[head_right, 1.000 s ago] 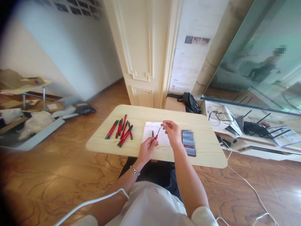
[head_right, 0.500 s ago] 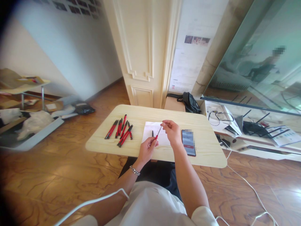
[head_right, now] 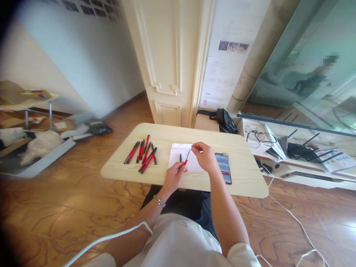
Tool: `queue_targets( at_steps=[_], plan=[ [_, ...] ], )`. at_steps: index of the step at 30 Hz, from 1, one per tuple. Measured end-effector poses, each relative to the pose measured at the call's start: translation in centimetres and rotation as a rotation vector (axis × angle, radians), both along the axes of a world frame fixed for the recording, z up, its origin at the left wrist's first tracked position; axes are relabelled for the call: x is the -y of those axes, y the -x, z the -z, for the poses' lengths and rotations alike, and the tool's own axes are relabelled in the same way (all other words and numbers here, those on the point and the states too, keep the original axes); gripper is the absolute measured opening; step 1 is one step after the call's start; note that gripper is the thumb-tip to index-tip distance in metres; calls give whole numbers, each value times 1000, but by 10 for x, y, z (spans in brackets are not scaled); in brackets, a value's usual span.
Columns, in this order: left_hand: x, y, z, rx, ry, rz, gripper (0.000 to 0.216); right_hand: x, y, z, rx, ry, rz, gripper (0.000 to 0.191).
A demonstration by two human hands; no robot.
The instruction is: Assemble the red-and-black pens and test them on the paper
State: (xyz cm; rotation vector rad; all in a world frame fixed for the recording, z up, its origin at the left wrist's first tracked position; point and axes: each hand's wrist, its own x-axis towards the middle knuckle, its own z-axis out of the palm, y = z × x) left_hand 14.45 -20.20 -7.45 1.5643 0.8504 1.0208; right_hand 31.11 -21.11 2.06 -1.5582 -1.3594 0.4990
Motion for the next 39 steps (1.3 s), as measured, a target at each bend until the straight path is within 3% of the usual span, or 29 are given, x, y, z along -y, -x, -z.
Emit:
queue_targets(
  at_steps=[8,14,18,23,28,34,39],
  plan=[
    [3,0,-4,-16,-21,11,29,2,-19,-22,224,192,-101,15],
    [2,0,-2,-13,-29,-2,30,4,-21,-23,284,260,-193,13],
    [2,1,-3,5,-22,19,32,5,-16,-7,203,269,-242,14],
    [4,2,-5,91,11,36,35,-10,-10,28,7,239,-295,22],
    [4,1,-2,171,56,12,34,-34,17,58,297,377,-127,16],
    [3,2,-3,178,48,-56,34,-48,42,64,491,550,1,29],
    [3,1,-4,183,50,-49,33,-49,29,71,298,467,-33,20]
  ],
)
